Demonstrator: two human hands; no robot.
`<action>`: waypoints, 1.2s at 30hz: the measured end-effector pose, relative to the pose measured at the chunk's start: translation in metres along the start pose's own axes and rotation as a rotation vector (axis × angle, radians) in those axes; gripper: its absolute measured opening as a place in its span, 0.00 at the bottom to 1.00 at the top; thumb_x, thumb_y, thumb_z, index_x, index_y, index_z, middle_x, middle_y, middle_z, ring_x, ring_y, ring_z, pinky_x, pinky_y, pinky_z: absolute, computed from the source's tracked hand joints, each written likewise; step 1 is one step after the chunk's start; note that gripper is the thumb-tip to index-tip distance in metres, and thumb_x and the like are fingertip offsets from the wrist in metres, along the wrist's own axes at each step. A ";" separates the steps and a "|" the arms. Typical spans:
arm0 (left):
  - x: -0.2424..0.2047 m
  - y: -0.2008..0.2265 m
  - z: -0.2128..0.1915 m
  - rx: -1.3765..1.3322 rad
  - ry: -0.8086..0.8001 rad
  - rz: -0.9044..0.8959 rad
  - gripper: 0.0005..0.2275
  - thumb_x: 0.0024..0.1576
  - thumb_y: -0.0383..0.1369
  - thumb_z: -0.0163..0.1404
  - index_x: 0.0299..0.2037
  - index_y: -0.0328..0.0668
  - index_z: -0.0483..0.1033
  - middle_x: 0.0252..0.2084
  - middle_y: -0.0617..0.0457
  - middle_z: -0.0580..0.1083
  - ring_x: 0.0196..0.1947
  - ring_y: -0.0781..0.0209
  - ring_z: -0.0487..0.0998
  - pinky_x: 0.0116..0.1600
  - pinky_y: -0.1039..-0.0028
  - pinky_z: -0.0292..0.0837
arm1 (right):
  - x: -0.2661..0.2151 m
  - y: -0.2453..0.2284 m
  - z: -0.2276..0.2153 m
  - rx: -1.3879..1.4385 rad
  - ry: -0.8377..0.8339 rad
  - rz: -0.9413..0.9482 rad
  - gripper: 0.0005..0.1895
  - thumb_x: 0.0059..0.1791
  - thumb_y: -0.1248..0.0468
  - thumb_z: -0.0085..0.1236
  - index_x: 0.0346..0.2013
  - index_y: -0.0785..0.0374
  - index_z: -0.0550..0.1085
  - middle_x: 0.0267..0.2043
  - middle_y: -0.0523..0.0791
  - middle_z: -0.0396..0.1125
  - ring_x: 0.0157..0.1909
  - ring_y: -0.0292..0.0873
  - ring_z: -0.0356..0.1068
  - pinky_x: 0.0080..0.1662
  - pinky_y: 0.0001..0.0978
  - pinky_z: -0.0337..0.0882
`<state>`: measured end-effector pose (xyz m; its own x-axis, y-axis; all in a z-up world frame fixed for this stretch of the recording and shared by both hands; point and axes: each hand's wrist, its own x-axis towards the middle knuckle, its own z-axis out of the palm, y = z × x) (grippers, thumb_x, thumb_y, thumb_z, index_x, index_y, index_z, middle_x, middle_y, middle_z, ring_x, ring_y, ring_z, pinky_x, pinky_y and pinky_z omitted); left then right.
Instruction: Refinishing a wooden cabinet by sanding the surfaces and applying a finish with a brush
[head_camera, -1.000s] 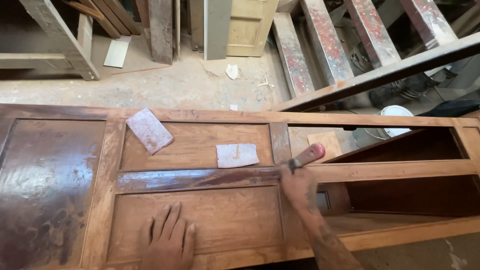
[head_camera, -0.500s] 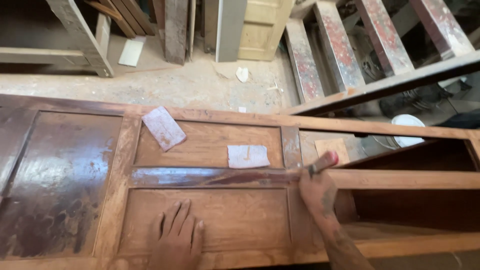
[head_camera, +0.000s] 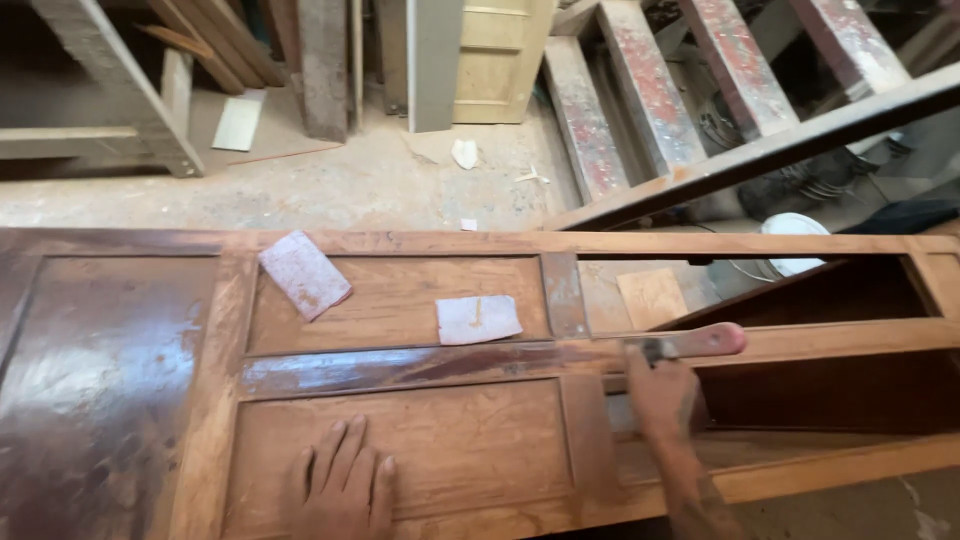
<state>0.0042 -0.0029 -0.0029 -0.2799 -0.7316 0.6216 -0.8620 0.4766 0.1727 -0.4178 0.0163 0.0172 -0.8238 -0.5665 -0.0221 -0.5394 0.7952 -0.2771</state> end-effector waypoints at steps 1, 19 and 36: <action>-0.002 -0.002 0.005 0.027 0.016 0.014 0.11 0.60 0.44 0.46 0.38 0.54 0.79 0.56 0.57 0.80 0.58 0.59 0.78 0.65 0.63 0.58 | 0.017 0.017 -0.006 -0.033 -0.010 0.064 0.36 0.50 0.40 0.49 0.28 0.76 0.79 0.31 0.65 0.72 0.42 0.67 0.73 0.49 0.53 0.68; -0.015 -0.002 0.017 0.141 -0.064 -0.026 0.09 0.57 0.45 0.47 0.36 0.61 0.79 0.61 0.61 0.79 0.61 0.63 0.77 0.69 0.64 0.57 | -0.012 -0.034 0.033 0.117 0.009 -0.141 0.25 0.53 0.46 0.44 0.26 0.62 0.76 0.22 0.57 0.71 0.30 0.67 0.73 0.33 0.60 0.68; -0.008 0.003 0.012 0.112 0.045 0.016 0.11 0.59 0.43 0.48 0.42 0.54 0.83 0.56 0.58 0.81 0.59 0.63 0.78 0.67 0.64 0.60 | -0.074 -0.085 0.010 0.108 0.128 -0.435 0.22 0.56 0.46 0.41 0.27 0.53 0.74 0.28 0.47 0.69 0.25 0.57 0.69 0.29 0.53 0.67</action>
<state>-0.0007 -0.0013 -0.0169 -0.2771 -0.7002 0.6579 -0.9001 0.4288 0.0772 -0.3095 -0.0117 0.0330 -0.5438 -0.8056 0.2353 -0.8237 0.4587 -0.3332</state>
